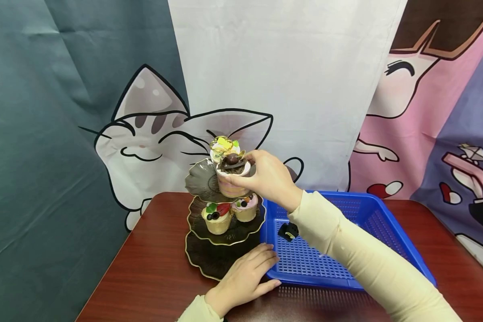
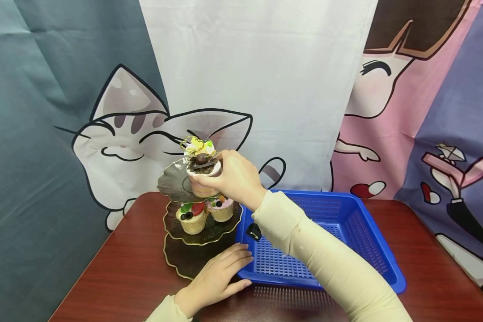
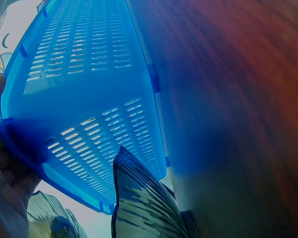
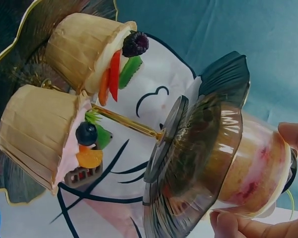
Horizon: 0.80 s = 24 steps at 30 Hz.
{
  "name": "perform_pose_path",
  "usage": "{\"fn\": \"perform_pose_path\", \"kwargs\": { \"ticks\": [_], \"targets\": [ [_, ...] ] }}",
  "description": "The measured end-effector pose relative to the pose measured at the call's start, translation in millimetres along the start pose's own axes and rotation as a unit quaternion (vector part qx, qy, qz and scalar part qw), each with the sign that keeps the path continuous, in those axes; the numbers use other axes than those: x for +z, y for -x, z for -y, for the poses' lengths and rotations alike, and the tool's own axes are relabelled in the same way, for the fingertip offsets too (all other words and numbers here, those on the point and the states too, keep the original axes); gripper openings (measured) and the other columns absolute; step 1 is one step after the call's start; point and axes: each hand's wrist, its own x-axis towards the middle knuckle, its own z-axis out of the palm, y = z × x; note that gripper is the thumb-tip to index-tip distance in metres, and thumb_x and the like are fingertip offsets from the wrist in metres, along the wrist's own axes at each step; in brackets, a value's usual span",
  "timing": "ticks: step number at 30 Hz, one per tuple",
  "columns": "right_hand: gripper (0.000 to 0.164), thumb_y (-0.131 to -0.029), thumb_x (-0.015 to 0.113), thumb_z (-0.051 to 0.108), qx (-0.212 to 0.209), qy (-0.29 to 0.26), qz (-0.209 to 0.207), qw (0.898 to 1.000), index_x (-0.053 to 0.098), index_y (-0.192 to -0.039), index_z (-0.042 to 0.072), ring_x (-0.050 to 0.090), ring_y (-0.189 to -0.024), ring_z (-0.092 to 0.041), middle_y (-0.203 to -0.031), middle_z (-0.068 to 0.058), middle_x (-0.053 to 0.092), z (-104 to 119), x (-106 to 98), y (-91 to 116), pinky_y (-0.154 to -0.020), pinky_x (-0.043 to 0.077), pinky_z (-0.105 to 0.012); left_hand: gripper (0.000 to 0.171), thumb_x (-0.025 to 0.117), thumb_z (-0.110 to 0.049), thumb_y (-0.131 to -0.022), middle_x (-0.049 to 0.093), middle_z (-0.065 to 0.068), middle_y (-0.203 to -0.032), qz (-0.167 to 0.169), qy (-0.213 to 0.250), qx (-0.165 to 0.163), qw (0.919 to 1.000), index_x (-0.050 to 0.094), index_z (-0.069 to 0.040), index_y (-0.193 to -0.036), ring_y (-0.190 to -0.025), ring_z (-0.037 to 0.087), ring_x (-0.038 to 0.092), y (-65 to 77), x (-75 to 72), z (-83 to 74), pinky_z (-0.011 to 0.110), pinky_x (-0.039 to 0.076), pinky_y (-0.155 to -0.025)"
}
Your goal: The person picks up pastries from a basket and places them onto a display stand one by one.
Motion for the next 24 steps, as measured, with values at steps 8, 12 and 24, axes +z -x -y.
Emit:
{"fn": "perform_pose_path", "kwargs": {
  "ticks": [8, 12, 24],
  "targets": [
    [0.060, -0.075, 0.072, 0.057, 0.006, -0.006, -0.002, 1.000, 0.065, -0.114, 0.013, 0.063, -0.093, -0.018, -0.108, -0.001, 0.067, 0.0, 1.8, 0.3, -0.070, 0.054, -0.035, 0.040, 0.068, -0.041, -0.087, 0.066, 0.000, -0.117, 0.000, 0.009, -0.003, 1.0000, 0.067, -0.010, -0.113, -0.125, 0.015, 0.054, 0.6, 1.0, 0.2, 0.026, 0.036, -0.116],
    [0.060, -0.075, 0.072, 0.057, 0.004, -0.008, -0.002, 1.000, 0.065, -0.114, 0.013, 0.064, -0.095, -0.021, -0.109, -0.002, 0.067, -0.4, 2.3, 0.1, -0.070, 0.054, -0.036, 0.040, 0.068, -0.041, -0.087, 0.066, 0.000, -0.117, -0.001, 0.004, -0.001, 1.0000, 0.067, -0.011, -0.113, -0.125, 0.015, 0.054, 0.7, 0.8, 0.2, 0.026, 0.036, -0.116],
    [0.058, -0.075, 0.071, 0.060, -0.001, -0.009, 0.002, 1.000, 0.065, -0.111, 0.015, 0.061, -0.086, -0.016, -0.102, 0.002, 0.067, 0.1, 1.6, 0.6, -0.065, 0.051, -0.031, 0.040, 0.066, -0.041, -0.088, 0.065, -0.001, -0.118, 0.004, 0.008, -0.003, 1.0000, 0.066, -0.011, -0.113, -0.124, 0.016, 0.055, 1.0, 0.8, 0.4, 0.025, 0.035, -0.116]
  ]
}}
